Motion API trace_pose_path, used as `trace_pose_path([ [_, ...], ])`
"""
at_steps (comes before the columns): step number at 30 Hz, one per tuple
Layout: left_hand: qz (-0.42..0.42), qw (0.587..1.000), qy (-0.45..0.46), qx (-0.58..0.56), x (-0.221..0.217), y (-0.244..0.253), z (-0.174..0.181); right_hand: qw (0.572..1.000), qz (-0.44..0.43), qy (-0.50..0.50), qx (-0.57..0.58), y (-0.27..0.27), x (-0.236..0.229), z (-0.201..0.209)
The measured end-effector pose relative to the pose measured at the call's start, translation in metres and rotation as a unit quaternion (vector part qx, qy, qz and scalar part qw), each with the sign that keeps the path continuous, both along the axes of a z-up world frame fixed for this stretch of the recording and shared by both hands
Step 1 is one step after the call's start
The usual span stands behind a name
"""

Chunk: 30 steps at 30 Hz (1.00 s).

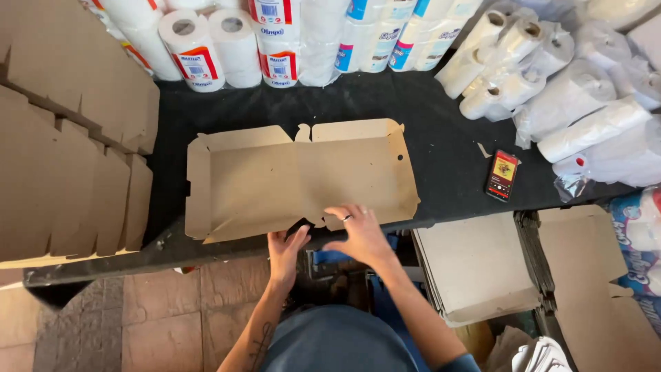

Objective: The person folds multiple cardboard boxes one at a time by hand on a workbench, tucking the flaps to secure the shape and then stacking the completed boxes.

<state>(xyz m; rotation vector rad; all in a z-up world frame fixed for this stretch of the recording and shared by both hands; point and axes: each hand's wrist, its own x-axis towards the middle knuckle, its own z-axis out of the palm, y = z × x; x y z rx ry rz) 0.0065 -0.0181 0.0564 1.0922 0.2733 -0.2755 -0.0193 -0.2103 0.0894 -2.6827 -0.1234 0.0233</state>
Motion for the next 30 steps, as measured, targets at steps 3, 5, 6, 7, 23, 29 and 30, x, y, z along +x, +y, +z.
trace_pose_path([
  [3,-0.018,0.999,0.025,-0.015,0.017,-0.013,-0.063,0.997,-0.041,0.018,0.056,-0.023,-0.008,-0.014],
  [5,-0.015,0.999,0.027,-0.020,0.024,-0.019,-0.050,0.997,-0.049,0.004,0.063,-0.024,-0.007,-0.010],
  [6,-0.012,0.999,0.028,-0.026,0.028,-0.022,-0.043,0.996,-0.056,-0.010,0.070,-0.024,-0.006,-0.009],
  [7,-0.014,0.999,0.026,-0.025,0.029,-0.021,-0.033,0.996,-0.058,-0.012,0.071,-0.026,-0.003,-0.015],
  [23,-0.071,0.994,-0.072,0.048,0.043,-0.013,-0.003,0.993,-0.083,-0.011,0.082,-0.023,0.018,-0.032],
  [29,-0.103,0.968,-0.141,0.183,0.051,-0.008,-0.001,0.993,-0.048,0.005,0.109,-0.017,0.028,-0.046],
  [30,-0.115,0.952,-0.162,0.232,0.051,-0.006,0.003,0.992,-0.040,0.008,0.122,-0.015,0.030,-0.043],
])
